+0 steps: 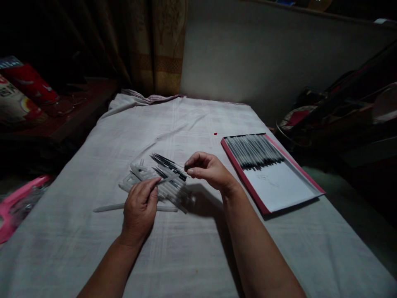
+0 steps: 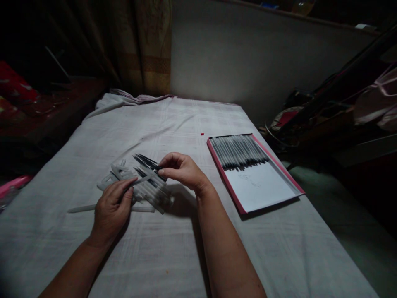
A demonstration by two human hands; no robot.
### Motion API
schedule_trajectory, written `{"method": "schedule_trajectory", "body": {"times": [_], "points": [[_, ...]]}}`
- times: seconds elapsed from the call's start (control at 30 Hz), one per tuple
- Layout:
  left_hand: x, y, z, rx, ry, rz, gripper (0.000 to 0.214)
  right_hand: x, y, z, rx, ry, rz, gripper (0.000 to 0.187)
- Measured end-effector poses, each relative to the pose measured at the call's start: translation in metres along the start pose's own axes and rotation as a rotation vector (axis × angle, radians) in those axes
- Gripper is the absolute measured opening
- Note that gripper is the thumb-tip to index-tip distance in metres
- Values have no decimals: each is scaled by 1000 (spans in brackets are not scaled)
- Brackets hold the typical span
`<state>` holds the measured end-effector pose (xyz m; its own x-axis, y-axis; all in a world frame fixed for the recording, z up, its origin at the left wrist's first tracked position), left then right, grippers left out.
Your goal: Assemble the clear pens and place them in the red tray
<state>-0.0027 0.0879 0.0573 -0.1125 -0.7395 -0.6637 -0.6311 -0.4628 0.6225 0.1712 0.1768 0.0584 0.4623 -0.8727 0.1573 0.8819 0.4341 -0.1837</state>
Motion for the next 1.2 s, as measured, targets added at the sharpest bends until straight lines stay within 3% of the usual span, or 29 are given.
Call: {"method": "schedule_trajectory", "body": {"times": [0.37, 0.5, 0.63, 0.83, 1.07, 1.2], "points": [[1, 1, -1, -1, -9, -6, 25, -4, 7, -12, -177, -18, -5, 17], [0, 2, -3, -5, -29, -7, 25, -8, 10, -14, -141, 2, -21, 17], [-1, 2, -4, 0, -30, -8, 24, -8, 6, -12, -54, 28, 10, 29], [-1, 2, -6, 7, -41, -14, 24, -9, 0, -17, 19, -10, 27, 19], [-1, 3, -6, -10, -48, -21, 24, -12, -11, -26, 45, -55, 102, 27], [-2, 4, -6, -18, -55, -25, 24, -13, -12, -21, 43, 5, 85, 27]]}}
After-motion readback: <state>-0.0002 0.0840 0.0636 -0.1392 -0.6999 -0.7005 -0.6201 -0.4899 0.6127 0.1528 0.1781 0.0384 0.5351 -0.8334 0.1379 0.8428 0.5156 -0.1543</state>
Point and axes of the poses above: each hand's wrist, its own x-axis away from the middle knuckle, its own y-axis out of the back of the hand, z = x × y, the point moved 10 cm from there along -x, towards the middle knuckle, and after that the axes turned 8 degrees about -y, right-handed, at the moved point
